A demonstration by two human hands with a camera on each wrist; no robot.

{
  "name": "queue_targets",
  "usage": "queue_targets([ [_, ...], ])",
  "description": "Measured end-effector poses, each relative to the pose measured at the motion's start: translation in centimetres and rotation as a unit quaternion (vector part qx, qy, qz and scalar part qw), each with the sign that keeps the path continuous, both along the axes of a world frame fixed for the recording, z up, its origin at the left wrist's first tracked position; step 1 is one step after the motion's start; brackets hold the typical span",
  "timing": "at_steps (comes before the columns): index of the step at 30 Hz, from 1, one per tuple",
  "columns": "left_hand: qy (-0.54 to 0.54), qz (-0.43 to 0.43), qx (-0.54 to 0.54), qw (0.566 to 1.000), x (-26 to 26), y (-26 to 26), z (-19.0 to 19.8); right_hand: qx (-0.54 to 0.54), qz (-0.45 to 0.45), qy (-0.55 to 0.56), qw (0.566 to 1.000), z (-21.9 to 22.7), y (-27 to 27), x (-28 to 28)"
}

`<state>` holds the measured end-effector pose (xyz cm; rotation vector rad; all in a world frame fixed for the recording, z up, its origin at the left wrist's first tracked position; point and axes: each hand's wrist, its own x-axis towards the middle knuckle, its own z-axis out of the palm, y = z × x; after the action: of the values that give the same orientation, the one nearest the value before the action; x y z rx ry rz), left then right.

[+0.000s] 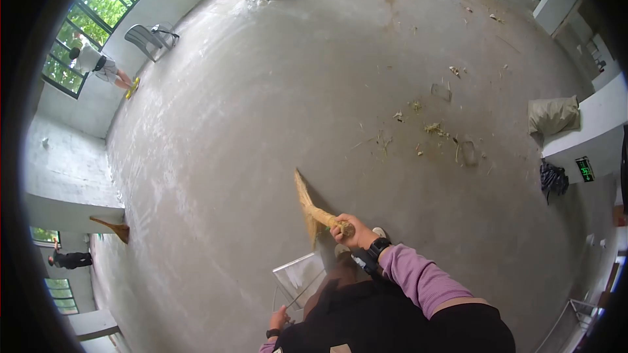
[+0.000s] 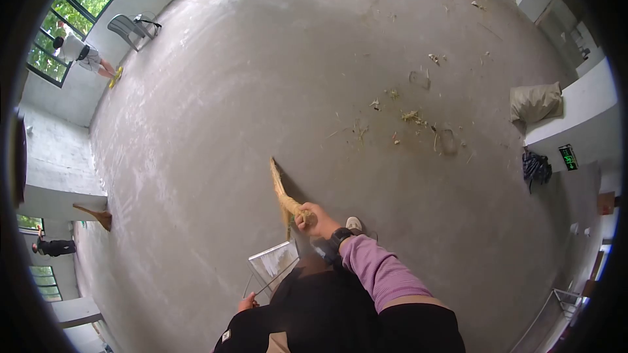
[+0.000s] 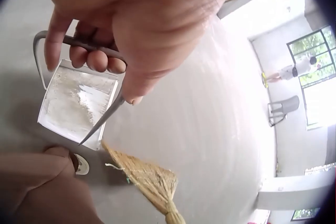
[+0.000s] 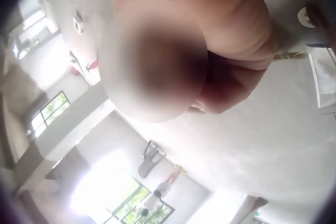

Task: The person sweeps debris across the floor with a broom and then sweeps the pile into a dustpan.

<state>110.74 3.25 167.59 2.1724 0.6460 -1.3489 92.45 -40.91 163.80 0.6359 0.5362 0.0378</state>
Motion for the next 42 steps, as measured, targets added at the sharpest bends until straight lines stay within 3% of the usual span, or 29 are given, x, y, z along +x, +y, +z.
queue_targets([
  [4, -0.015, 0.023, 0.043, 0.999, -2.6, 1.0, 0.9, 0.007, -0.023, 0.009, 1.0, -1.3, -3.7, -6.5],
  [6, -0.028, 0.026, 0.05, 0.998, -3.4, 1.3, 0.4, 0.058, -0.051, 0.079, 0.994, -0.2, -6.8, -13.1],
  [11, -0.057, 0.066, 0.047, 0.995, -5.3, -0.4, 0.6, -0.004, -0.135, 0.138, 0.981, 0.1, -15.8, -24.9],
  [14, -0.077, -0.013, 0.071, 0.994, -5.9, -0.2, -0.3, -0.055, -0.16, 0.206, 0.964, -0.3, -20.0, -28.4],
  [16, -0.089, 0.006, 0.058, 0.994, -6.7, -0.2, -0.7, -0.123, -0.141, 0.251, 0.95, -0.9, -22.3, -29.2],
  [20, -0.086, 0.045, 0.033, 0.995, -8.1, 0.1, -3.5, -0.207, -0.129, 0.285, 0.927, -1.7, -21.8, -26.7],
  [24, -0.101, 0.046, 0.041, 0.993, -9.0, -1.2, -3.2, -0.275, -0.057, 0.283, 0.917, -1.4, -17.9, -24.3],
  [30, -0.113, 0.139, 0.007, 0.984, -10.9, -5.0, -1.4, -0.182, -0.01, 0.117, 0.976, -0.4, -12.6, -21.2],
  [33, -0.11, 0.125, 0.01, 0.986, -11.2, -4.0, -2.5, -0.126, 0.001, 0.058, 0.99, -1.4, -10.7, -18.8],
  [37, -0.109, 0.113, 0.026, 0.987, -11.8, -4.3, -2.1, -0.001, -0.009, 0.062, 0.998, -1.0, -9.1, -17.6],
  [40, -0.113, 0.038, 0.046, 0.992, -11.0, -1.6, -3.6, 0.033, -0.054, 0.057, 0.996, -2.9, -7.6, -20.7],
  [42, -0.118, 0.006, 0.06, 0.991, -11.1, -1.2, -4.3, 0.061, -0.095, 0.088, 0.99, -1.6, -8.3, -24.1],
])
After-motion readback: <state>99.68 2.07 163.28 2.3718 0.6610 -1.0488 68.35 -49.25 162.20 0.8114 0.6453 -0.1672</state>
